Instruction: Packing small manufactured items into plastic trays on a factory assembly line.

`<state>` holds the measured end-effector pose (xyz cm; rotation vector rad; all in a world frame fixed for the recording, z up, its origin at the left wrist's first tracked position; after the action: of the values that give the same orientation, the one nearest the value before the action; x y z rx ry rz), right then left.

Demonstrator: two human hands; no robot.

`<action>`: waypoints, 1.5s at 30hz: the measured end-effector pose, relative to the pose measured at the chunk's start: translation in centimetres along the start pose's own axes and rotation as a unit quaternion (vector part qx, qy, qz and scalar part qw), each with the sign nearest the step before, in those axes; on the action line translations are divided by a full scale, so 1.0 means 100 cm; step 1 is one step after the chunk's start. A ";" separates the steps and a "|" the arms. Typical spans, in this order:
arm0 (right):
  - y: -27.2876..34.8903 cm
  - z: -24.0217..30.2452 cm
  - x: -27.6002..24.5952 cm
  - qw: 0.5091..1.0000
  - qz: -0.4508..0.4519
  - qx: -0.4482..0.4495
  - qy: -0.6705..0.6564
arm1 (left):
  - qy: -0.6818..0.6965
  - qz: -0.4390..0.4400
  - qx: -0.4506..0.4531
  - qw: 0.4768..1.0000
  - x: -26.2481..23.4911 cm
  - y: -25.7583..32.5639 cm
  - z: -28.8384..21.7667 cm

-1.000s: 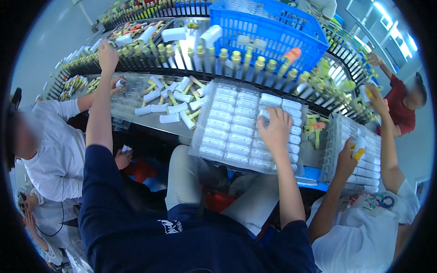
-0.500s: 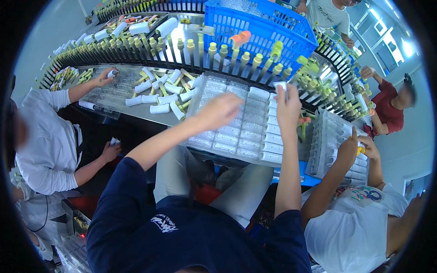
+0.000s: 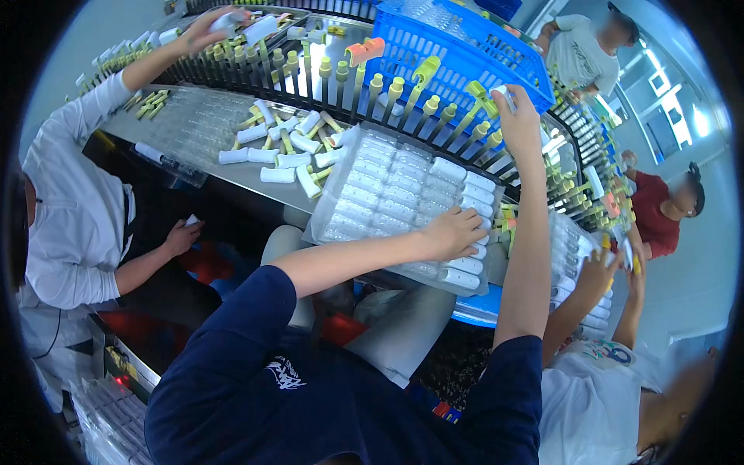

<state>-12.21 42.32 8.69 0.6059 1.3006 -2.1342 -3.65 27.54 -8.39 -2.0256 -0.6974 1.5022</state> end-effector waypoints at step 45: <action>0.231 0.049 -0.090 0.946 0.024 0.244 -0.213 | -0.138 -0.262 -0.181 0.938 -0.242 -0.051 0.150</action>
<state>9.44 31.38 1.54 0.3246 0.5210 -2.3854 -24.67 16.50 8.09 -1.6729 -1.5864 1.4094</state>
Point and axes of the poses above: each hand's wrist, its own y-axis away from the middle knuckle, its own x-axis out of the palm, z = x × y, the point moved 3 cm from there along -y, towards the middle knuckle, and after that the axes turned 6 degrees about -z, right-handed, at the moved point
